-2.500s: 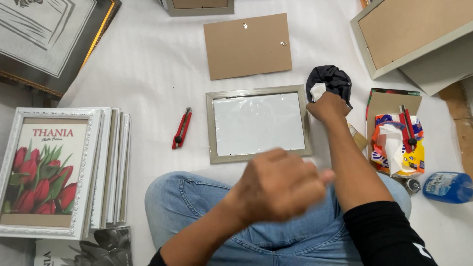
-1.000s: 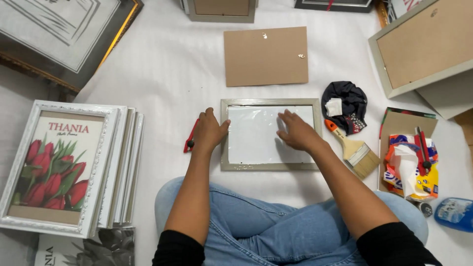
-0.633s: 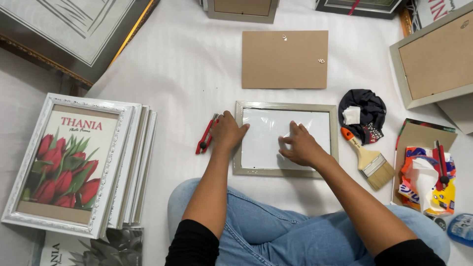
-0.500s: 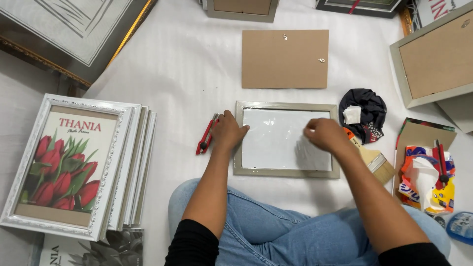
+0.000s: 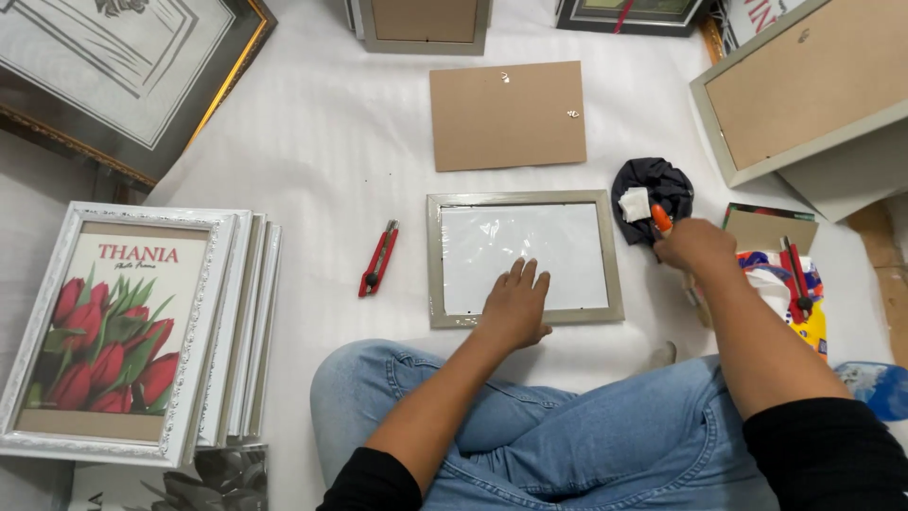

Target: Assembling a picture frame by cleaning the glass, inserting paper, and attaching the backboard.

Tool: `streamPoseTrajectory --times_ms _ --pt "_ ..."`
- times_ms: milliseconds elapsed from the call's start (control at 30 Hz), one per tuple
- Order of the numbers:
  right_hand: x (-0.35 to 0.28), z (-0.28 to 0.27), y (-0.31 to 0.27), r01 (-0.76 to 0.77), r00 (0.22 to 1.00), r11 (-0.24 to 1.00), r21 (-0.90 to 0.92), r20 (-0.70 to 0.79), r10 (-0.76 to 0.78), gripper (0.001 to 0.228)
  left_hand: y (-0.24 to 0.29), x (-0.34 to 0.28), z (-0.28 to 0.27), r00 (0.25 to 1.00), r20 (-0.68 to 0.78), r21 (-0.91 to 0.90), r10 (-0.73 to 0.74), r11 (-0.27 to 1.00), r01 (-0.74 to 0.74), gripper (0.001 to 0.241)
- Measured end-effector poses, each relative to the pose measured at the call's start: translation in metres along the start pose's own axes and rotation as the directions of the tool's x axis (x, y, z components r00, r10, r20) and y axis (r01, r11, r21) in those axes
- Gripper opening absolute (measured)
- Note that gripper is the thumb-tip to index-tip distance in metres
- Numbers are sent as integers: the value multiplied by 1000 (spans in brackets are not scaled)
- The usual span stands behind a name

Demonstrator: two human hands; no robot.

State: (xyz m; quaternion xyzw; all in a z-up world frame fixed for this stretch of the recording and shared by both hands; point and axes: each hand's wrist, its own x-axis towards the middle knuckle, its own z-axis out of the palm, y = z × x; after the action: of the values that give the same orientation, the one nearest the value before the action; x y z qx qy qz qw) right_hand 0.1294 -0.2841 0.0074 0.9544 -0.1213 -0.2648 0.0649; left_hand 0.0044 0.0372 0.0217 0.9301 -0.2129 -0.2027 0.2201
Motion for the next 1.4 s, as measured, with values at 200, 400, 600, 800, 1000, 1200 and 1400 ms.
streamPoseTrajectory --times_ms 200,400,600,800,1000,1200,1400 --pt "-93 -85 -21 81 966 942 326 -258 6 57 36 -10 11 995 66 22 -76 997 74 88" --pt "-101 -68 -47 352 894 518 779 -444 60 25 23 11 30 985 131 87 -111 991 100 91" --pt "-79 -51 -70 371 914 548 750 -400 -71 27 26 30 45 986 108 227 -125 969 98 66" --pt "-125 -73 -85 207 978 801 562 -110 -175 33 29 27 35 991 65 263 -120 960 99 55" --pt "-119 -67 -69 172 985 820 546 -103 -138 32 39 23 39 984 84 293 -155 948 124 50" --pt "-125 -65 -78 164 982 833 528 -8 -189 35 49 17 37 971 146 336 -188 933 130 49" --pt "-131 -69 -80 224 964 802 553 -7 -265 31 59 16 41 966 166 352 -196 927 128 48"
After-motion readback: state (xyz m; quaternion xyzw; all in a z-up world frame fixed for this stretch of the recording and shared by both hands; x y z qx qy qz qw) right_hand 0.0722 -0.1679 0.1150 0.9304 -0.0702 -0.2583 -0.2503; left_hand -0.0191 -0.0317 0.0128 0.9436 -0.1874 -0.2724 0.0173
